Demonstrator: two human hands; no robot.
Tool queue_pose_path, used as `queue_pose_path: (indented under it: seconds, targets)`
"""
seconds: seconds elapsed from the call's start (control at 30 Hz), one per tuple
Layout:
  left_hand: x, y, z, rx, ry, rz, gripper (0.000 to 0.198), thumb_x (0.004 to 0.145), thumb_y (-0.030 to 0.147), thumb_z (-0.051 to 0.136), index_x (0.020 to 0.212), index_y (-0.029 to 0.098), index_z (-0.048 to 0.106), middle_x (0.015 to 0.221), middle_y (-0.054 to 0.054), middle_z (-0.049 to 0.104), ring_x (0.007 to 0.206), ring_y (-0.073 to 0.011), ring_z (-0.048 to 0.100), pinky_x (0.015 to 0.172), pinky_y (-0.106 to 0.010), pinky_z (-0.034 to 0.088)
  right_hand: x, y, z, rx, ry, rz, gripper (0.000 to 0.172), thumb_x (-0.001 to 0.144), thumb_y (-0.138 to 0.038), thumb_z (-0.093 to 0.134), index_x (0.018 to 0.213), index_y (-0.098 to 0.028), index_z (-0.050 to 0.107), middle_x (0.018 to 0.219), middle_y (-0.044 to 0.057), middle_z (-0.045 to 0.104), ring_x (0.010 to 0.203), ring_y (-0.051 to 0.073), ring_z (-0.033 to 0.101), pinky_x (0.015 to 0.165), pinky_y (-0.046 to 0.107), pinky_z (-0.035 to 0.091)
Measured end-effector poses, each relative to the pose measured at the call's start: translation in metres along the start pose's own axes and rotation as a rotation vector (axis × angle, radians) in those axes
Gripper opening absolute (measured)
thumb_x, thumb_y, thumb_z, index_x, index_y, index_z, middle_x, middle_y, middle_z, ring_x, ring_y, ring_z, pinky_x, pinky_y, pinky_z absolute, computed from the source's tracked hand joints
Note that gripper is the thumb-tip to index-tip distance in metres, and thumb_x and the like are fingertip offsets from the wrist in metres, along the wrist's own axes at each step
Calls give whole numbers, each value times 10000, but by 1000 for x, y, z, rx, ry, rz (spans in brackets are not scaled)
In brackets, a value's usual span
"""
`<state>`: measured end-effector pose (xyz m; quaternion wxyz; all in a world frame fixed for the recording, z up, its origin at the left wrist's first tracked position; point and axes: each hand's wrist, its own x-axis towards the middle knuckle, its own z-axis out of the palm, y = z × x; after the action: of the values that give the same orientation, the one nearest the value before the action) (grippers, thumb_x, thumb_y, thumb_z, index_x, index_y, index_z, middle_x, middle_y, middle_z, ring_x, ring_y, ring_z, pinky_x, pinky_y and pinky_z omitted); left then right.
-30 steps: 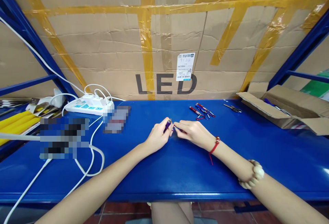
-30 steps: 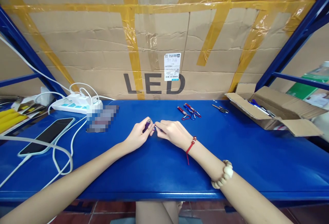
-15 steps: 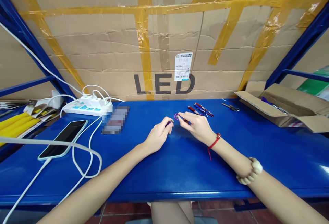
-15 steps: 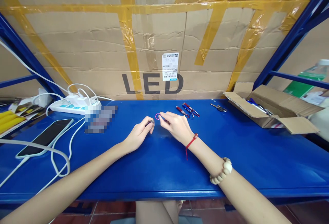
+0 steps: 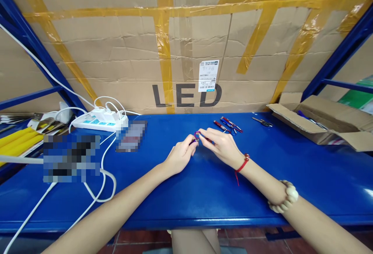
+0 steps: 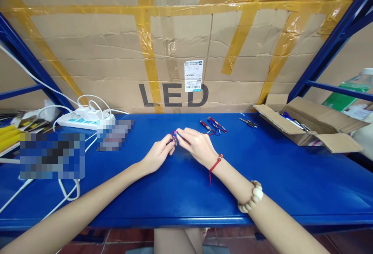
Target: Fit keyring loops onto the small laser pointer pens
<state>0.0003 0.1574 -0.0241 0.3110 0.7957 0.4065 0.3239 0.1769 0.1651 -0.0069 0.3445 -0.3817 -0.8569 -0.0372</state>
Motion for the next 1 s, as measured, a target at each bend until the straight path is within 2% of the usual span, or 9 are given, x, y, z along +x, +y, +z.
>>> queue_pose_path:
  seconds: [0.2, 0.3, 0.47, 0.6, 0.67, 0.73, 0.87, 1.0]
  targets:
    - [0, 0, 1, -41, 17, 0, 234, 917, 355, 290, 790, 175, 368, 613, 43, 465, 563, -88, 431, 589, -206, 325, 0, 1, 2, 47, -66, 35, 346, 915, -351, 326, 1073, -166, 572, 811, 38, 570, 712, 86, 544, 589, 173, 381]
    - [0, 0, 2, -61, 56, 12, 225, 926, 352, 276, 827, 175, 373, 605, 44, 453, 561, -85, 427, 589, -200, 329, 1, 1, 2, 91, -86, 72, 339, 916, -347, 327, 1085, -174, 565, 820, 33, 567, 738, 90, 548, 625, 174, 391]
    - [2, 0, -2, 33, 110, -22, 226, 930, 362, 276, 880, 186, 410, 628, 45, 482, 583, -90, 471, 613, -205, 353, 2, 5, -1, 110, -145, 71, 339, 921, -354, 307, 1131, -210, 529, 928, 34, 569, 817, 103, 552, 684, 184, 413]
    - [3, 1, -7, 280, 123, -33, 192, 915, 344, 352, 943, 221, 497, 845, 34, 584, 771, -118, 546, 692, -225, 384, 2, 13, -5, 32, -280, 51, 377, 921, -374, 281, 1218, -240, 471, 1017, 43, 555, 855, 127, 558, 663, 205, 435]
    - [3, 2, -9, 395, 130, -10, 167, 899, 321, 402, 974, 237, 525, 970, 33, 587, 893, -136, 539, 750, -238, 390, 3, 17, -6, 7, -349, 64, 391, 916, -380, 293, 1246, -245, 454, 1037, 47, 547, 860, 134, 561, 664, 216, 441]
    - [3, 2, -9, 438, 115, 0, 167, 892, 316, 420, 988, 244, 537, 1012, 35, 583, 943, -144, 528, 784, -247, 393, 3, 19, -6, 28, -387, 84, 406, 895, -396, 352, 1264, -252, 440, 1042, 46, 542, 861, 135, 561, 684, 223, 442]
    - [3, 0, -8, 348, 27, -13, 140, 886, 314, 435, 985, 253, 510, 1000, 45, 577, 930, -138, 533, 769, -247, 405, 3, 17, -3, 178, -448, 101, 449, 849, -435, 439, 1264, -265, 437, 925, 26, 582, 815, 129, 560, 689, 221, 426]
    - [5, -6, -7, 167, -2, -6, 110, 866, 278, 467, 941, 209, 426, 897, 23, 547, 836, -128, 535, 729, -242, 411, 3, 15, 0, 235, -486, 87, 345, 882, -402, 387, 1171, -270, 522, 844, 14, 609, 791, 135, 560, 670, 218, 398]
